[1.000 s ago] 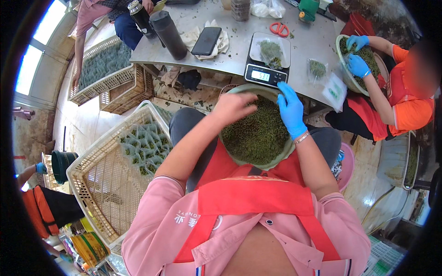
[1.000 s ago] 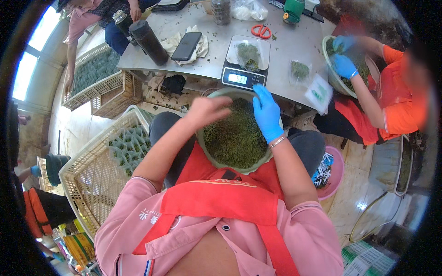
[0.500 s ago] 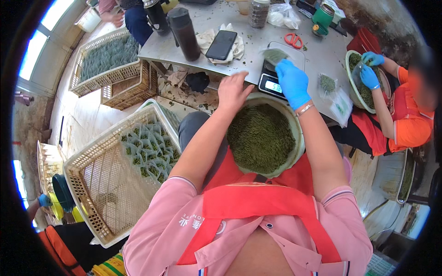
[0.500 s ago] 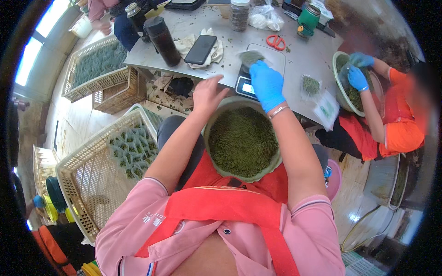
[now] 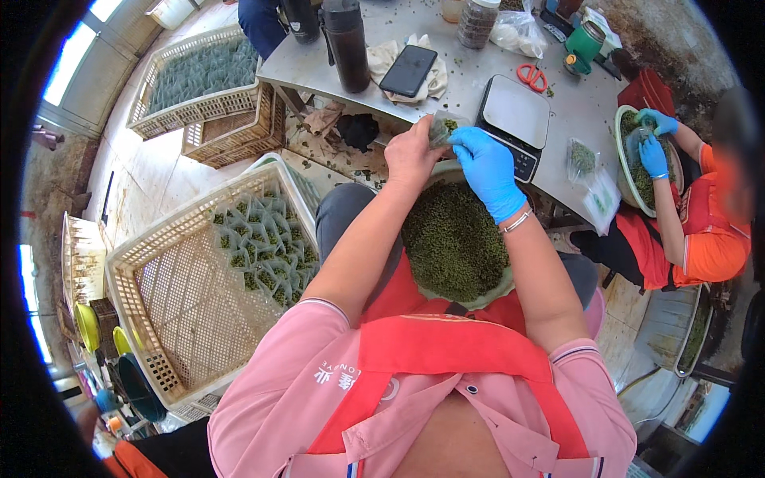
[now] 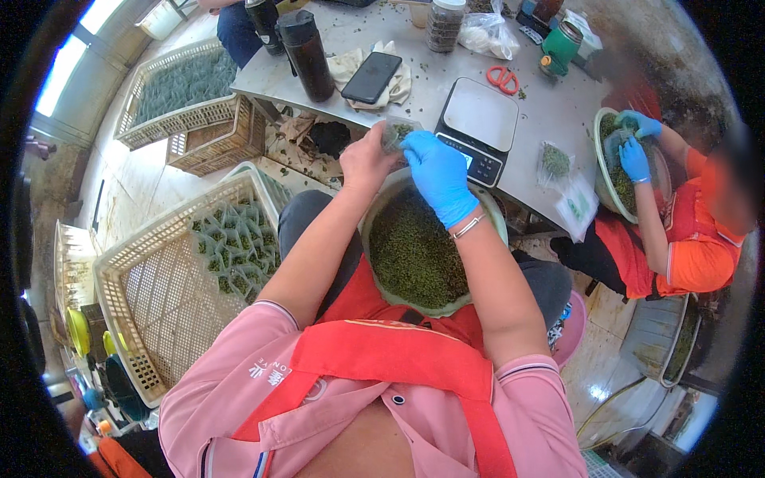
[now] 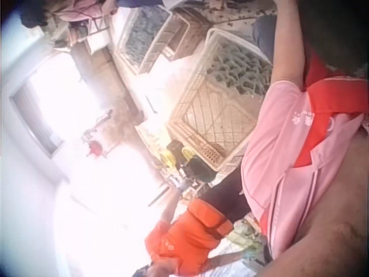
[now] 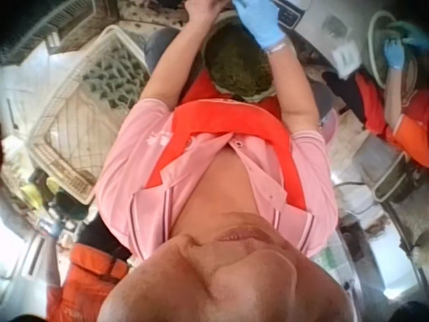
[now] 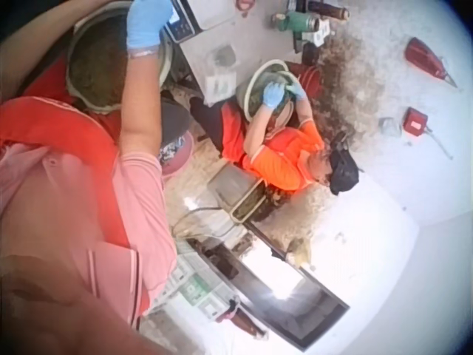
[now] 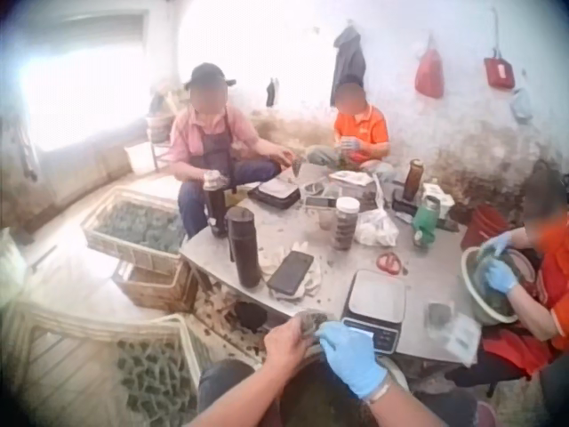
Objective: The person scoops green tea leaves from a bowl on their lap into small plastic bags, weighs each bag on a digital scale, and places the filled bags into a basket. They repeat this process continuously.
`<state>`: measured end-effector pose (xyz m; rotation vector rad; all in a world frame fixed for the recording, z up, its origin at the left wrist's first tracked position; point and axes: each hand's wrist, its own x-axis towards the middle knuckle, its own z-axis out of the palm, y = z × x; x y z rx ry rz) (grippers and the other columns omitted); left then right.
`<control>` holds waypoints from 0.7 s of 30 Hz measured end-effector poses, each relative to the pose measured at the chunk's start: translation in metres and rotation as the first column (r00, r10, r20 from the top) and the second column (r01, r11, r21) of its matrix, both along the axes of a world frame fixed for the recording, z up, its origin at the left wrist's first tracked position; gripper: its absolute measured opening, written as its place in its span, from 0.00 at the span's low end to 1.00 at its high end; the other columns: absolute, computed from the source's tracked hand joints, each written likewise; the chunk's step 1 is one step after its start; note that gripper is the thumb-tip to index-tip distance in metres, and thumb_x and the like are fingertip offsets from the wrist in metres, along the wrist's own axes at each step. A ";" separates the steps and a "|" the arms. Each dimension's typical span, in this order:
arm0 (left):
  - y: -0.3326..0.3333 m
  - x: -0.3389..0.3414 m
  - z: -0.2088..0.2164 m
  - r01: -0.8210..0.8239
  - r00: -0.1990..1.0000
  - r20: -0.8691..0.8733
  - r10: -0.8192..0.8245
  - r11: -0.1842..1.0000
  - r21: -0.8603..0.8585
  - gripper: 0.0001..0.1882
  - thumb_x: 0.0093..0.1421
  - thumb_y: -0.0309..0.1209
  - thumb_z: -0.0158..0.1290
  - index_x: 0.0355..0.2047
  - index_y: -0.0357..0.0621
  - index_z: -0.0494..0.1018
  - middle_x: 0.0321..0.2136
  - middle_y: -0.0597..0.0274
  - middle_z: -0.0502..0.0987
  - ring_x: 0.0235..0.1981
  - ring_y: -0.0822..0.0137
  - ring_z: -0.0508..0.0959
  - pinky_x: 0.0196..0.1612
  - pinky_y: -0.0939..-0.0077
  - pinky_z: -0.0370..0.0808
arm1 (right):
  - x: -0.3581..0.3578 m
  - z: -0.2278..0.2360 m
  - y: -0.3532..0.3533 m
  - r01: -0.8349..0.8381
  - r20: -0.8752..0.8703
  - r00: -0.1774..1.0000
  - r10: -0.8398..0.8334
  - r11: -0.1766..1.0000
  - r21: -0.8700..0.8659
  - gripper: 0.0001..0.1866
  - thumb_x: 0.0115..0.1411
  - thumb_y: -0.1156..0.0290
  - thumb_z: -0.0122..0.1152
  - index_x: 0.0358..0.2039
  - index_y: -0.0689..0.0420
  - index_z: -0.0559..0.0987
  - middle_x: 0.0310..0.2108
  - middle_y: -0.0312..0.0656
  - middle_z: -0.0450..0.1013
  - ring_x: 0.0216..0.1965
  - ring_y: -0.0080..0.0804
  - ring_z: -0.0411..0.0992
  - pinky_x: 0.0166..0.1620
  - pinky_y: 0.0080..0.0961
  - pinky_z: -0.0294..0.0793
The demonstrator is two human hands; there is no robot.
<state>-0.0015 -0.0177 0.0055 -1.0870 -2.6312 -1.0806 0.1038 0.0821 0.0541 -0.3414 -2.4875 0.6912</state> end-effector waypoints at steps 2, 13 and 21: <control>0.003 -0.001 -0.007 0.024 1.000 -0.012 -0.023 0.998 0.065 0.28 0.43 0.37 0.61 0.46 0.51 0.67 0.29 0.51 0.78 0.32 0.49 0.78 0.33 0.58 0.72 | 0.005 0.004 -0.005 -0.060 -0.029 0.997 0.065 0.987 0.147 0.06 0.53 0.72 0.55 0.33 0.52 0.77 0.32 0.44 0.74 0.29 0.45 0.73 0.31 0.34 0.73; 0.022 0.005 -0.016 0.124 0.992 -0.019 -0.123 0.990 0.074 0.26 0.46 0.31 0.56 0.48 0.52 0.67 0.30 0.52 0.78 0.34 0.50 0.78 0.35 0.57 0.72 | -0.003 -0.032 -0.001 0.087 0.416 0.900 -0.130 0.989 0.121 0.16 0.51 0.76 0.51 0.43 0.57 0.71 0.31 0.51 0.74 0.30 0.53 0.73 0.32 0.43 0.73; 0.013 0.006 -0.013 0.100 0.991 -0.085 -0.099 0.995 0.004 0.28 0.48 0.26 0.51 0.53 0.53 0.66 0.29 0.54 0.78 0.31 0.52 0.78 0.33 0.60 0.73 | 0.007 -0.010 0.000 -0.069 0.253 0.967 0.035 0.989 0.130 0.14 0.55 0.73 0.48 0.42 0.58 0.72 0.40 0.52 0.72 0.33 0.50 0.75 0.33 0.42 0.75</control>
